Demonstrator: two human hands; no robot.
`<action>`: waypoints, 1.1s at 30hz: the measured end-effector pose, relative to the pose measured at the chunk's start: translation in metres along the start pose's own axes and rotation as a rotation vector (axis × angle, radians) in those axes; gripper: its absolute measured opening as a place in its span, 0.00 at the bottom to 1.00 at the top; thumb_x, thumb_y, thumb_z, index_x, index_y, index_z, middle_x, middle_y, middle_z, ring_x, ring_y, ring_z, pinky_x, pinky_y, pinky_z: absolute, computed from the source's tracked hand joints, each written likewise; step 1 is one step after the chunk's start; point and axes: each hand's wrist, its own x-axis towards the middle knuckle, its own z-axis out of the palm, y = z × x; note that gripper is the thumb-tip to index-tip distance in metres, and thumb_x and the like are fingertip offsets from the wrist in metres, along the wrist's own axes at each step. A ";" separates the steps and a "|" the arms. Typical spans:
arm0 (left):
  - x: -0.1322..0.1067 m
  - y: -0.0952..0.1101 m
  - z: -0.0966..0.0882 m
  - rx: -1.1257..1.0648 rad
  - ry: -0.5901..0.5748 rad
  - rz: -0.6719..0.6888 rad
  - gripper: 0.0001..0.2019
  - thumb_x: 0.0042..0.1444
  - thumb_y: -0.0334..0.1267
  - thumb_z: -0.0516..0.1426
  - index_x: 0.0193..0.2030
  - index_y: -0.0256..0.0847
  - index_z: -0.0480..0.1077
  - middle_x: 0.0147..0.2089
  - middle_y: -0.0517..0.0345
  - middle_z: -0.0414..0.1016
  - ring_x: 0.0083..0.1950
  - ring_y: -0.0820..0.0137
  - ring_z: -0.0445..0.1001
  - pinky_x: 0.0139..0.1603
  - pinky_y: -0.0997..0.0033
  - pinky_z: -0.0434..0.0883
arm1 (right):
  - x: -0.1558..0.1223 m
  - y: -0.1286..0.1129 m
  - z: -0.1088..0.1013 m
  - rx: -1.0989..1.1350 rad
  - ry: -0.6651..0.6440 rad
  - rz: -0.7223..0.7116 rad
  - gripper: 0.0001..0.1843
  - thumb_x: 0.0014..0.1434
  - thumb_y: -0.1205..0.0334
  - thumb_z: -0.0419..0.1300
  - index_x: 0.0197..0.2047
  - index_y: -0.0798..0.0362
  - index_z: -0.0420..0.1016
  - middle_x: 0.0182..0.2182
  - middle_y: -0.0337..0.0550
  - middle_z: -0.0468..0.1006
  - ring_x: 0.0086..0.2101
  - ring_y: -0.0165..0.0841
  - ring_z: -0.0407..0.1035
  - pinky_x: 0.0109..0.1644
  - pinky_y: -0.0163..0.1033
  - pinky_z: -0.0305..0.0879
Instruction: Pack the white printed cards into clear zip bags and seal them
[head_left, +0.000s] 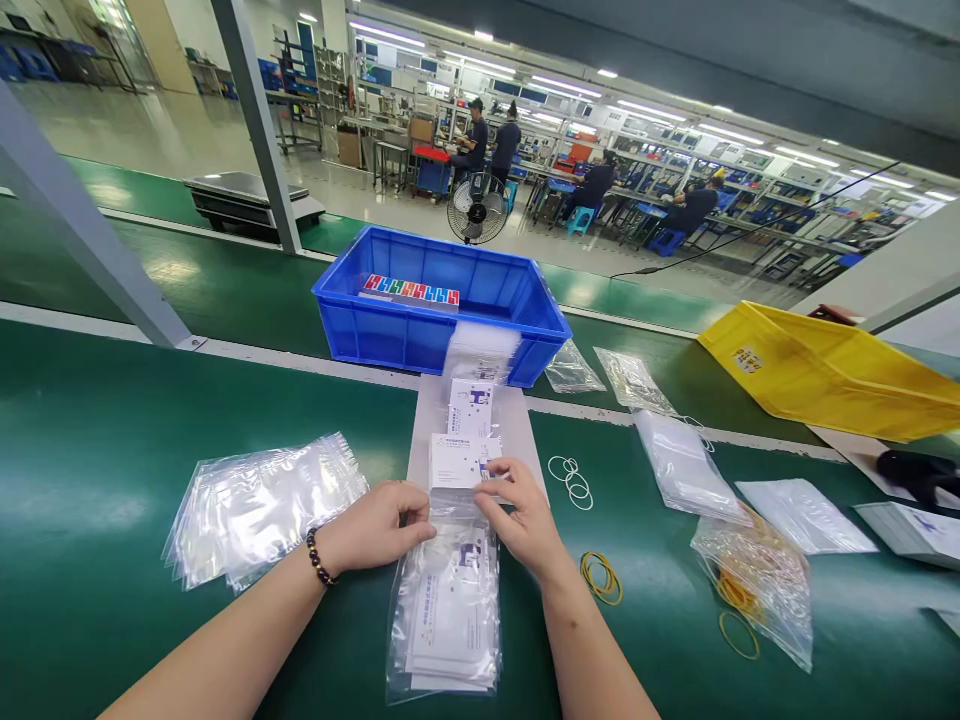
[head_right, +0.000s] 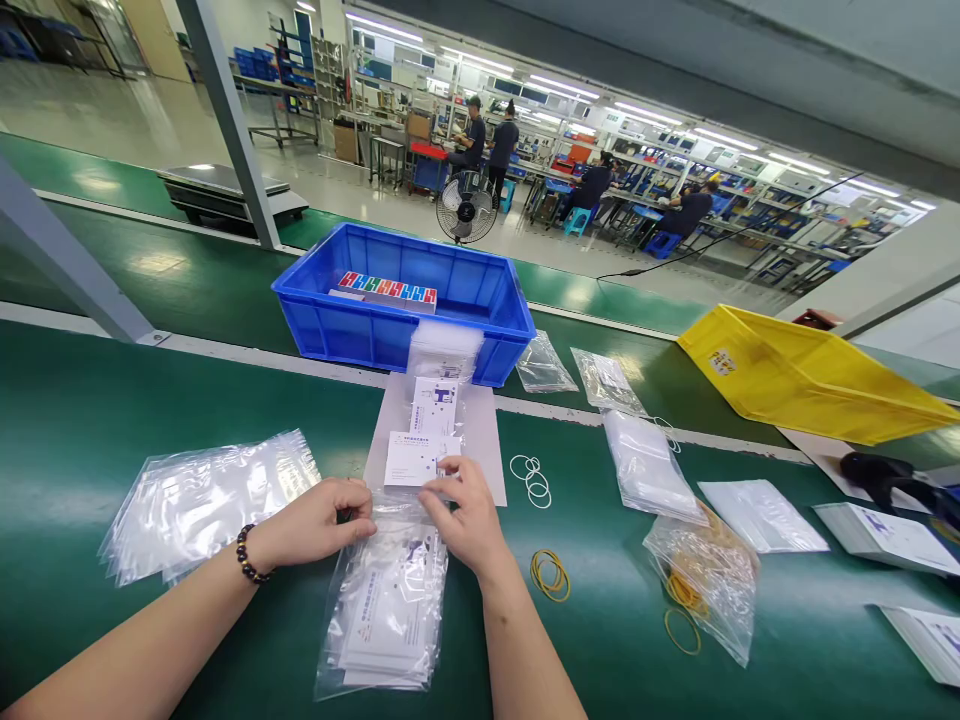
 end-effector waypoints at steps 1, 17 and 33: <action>0.001 -0.001 0.001 -0.029 -0.002 -0.006 0.11 0.48 0.40 0.52 0.19 0.38 0.61 0.22 0.62 0.63 0.27 0.73 0.62 0.29 0.75 0.59 | 0.001 0.007 0.004 -0.073 0.095 0.035 0.09 0.52 0.60 0.55 0.30 0.51 0.76 0.42 0.48 0.67 0.44 0.39 0.62 0.47 0.46 0.60; 0.008 -0.006 0.012 -0.214 -0.021 0.043 0.09 0.50 0.37 0.51 0.25 0.38 0.70 0.31 0.59 0.69 0.33 0.72 0.67 0.36 0.74 0.64 | 0.013 0.015 -0.002 0.669 0.444 0.491 0.17 0.44 0.57 0.60 0.37 0.55 0.67 0.28 0.40 0.70 0.25 0.30 0.66 0.28 0.37 0.66; 0.010 -0.009 0.026 -0.746 0.113 -0.126 0.17 0.43 0.42 0.60 0.40 0.38 0.69 0.38 0.55 0.70 0.31 0.72 0.68 0.32 0.71 0.67 | 0.003 -0.008 -0.001 0.560 -0.381 0.300 0.08 0.50 0.60 0.58 0.24 0.54 0.72 0.23 0.37 0.68 0.25 0.27 0.61 0.32 0.34 0.58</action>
